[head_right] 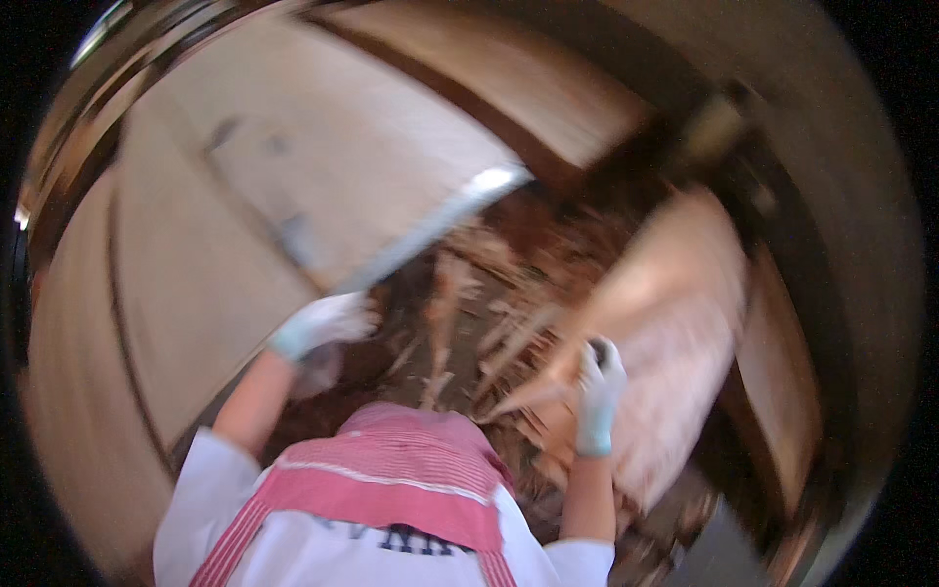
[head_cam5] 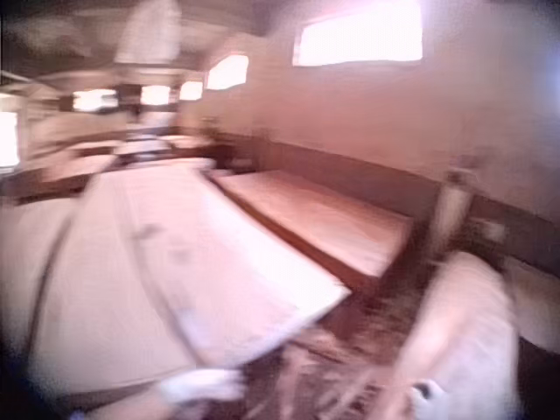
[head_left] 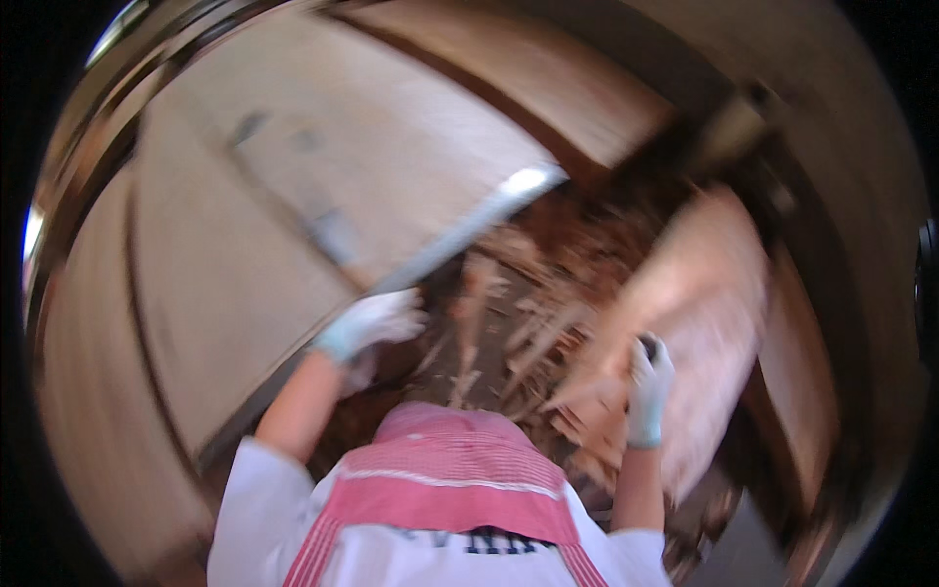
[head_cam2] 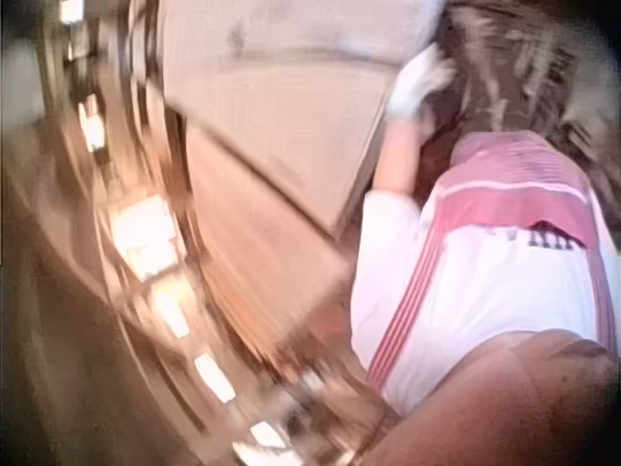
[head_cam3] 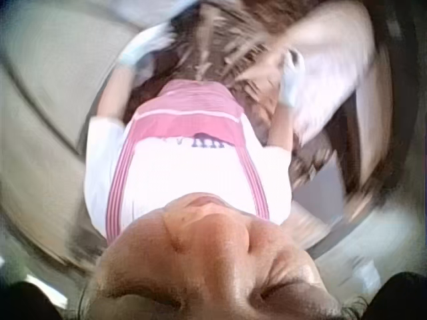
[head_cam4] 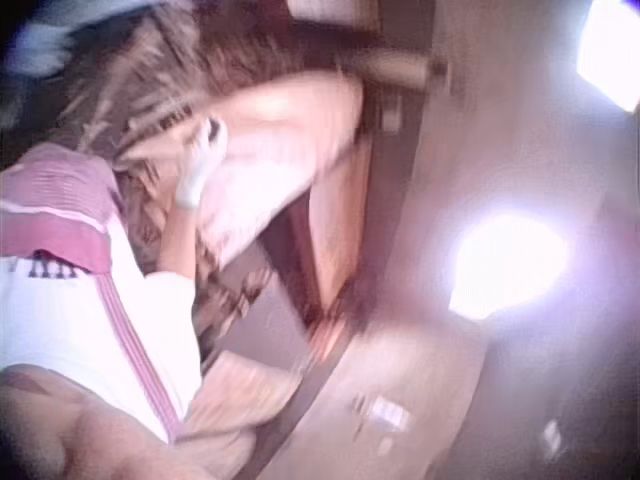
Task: The person handles and organizes thin sheets of wood veneer on a large work surface, using a small blade to trim edges and applying adhesive tape to join or repair sections.
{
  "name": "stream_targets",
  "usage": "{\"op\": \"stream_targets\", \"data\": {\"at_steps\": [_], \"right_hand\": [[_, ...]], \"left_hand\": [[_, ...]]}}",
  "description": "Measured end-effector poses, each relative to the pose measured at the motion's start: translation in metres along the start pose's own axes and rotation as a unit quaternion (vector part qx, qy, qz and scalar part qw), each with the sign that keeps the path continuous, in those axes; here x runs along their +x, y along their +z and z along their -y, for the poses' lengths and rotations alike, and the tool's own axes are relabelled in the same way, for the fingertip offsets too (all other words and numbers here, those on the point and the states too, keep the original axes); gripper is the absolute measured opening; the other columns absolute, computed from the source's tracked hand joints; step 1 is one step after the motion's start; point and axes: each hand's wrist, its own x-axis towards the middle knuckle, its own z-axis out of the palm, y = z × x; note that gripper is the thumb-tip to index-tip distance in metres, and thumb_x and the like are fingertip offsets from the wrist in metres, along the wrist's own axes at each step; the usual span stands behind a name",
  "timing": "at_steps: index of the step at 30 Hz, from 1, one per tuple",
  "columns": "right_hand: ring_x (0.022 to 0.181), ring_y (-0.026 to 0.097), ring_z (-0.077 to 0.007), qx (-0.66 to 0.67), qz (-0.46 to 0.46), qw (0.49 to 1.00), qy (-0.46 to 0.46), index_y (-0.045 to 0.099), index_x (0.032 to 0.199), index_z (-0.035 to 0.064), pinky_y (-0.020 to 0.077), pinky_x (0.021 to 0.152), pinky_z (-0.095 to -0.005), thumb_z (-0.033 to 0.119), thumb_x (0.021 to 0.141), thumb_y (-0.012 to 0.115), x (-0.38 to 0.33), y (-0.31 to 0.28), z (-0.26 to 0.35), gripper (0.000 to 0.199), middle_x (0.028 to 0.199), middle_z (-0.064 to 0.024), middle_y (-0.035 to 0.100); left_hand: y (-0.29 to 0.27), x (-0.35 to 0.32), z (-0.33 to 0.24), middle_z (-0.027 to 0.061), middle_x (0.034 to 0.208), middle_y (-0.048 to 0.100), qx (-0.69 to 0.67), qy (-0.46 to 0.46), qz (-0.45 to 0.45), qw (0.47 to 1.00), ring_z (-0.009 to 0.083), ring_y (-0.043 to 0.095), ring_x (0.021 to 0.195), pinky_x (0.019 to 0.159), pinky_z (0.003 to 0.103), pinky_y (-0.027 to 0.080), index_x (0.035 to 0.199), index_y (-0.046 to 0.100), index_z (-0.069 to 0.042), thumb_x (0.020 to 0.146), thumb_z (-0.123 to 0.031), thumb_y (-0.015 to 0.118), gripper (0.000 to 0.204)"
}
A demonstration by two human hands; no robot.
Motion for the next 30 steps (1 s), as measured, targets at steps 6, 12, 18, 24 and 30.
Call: {"op": "stream_targets", "data": {"at_steps": [6, 12, 18, 24, 30], "right_hand": [[0.082, 0.062, -0.0210, -0.142, 0.084, 0.962, -0.217, 0.061, 0.107, -0.0051, 0.0513, 0.078, -0.0328, 0.010, 0.093, 0.059, -0.042, 0.142, -0.008, 0.020, 0.093, -0.0156, 0.066], [0.068, 0.058, -0.0198, -0.087, 0.283, 0.937, -0.185, 0.059, 0.115, -0.0033, 0.0495, 0.067, -0.0307, 0.007, 0.090, 0.059, -0.102, 0.192, -0.004, 0.027, 0.086, -0.0132, 0.064], [0.068, 0.050, -0.0064, 0.052, 0.339, 0.927, 0.151, 0.057, 0.118, 0.0017, 0.0393, 0.060, -0.0187, 0.016, 0.097, 0.055, -0.092, 0.154, -0.016, 0.025, 0.092, -0.0041, 0.065], [0.057, 0.036, -0.0056, 0.173, 0.275, 0.890, 0.320, 0.061, 0.115, 0.0072, 0.0260, 0.045, -0.0190, 0.038, 0.098, 0.054, -0.067, 0.145, -0.065, 0.036, 0.083, 0.0023, 0.059], [0.060, 0.039, -0.0063, 0.276, 0.363, 0.850, 0.262, 0.056, 0.121, 0.0077, 0.0266, 0.045, -0.0177, 0.043, 0.097, 0.053, -0.040, 0.211, -0.002, 0.042, 0.106, -0.0052, 0.062]], "left_hand": [[0.192, 0.023, -0.019, 0.0081, 0.142, 0.050, 0.608, -0.046, 0.079, 0.789, 0.0282, 0.051, 0.124, 0.101, 0.042, 0.044, 0.140, 0.048, -0.009, 0.091, -0.051, 0.053, 0.065], [0.134, 0.093, 0.037, 0.0140, 0.107, 0.069, 0.905, 0.038, 0.056, 0.420, 0.0294, 0.066, 0.095, 0.081, 0.041, 0.054, 0.104, 0.071, -0.004, 0.079, -0.022, 0.063, 0.032], [0.137, 0.056, -0.058, 0.0161, 0.083, 0.071, 0.833, 0.296, -0.168, 0.437, 0.0292, 0.070, 0.079, 0.065, 0.040, 0.056, 0.077, 0.073, -0.004, 0.069, -0.005, 0.064, 0.012], [0.142, -0.200, -0.196, 0.0155, 0.071, 0.065, 0.786, 0.527, -0.294, 0.132, 0.0318, 0.064, 0.065, 0.059, 0.044, 0.052, 0.082, 0.069, -0.004, 0.081, -0.017, 0.057, 0.018], [0.171, -0.434, -0.119, 0.0106, 0.094, 0.070, 0.618, 0.580, -0.527, 0.065, 0.0236, 0.066, 0.083, 0.075, 0.030, 0.057, 0.104, 0.068, -0.007, 0.088, -0.008, 0.058, 0.019]]}}
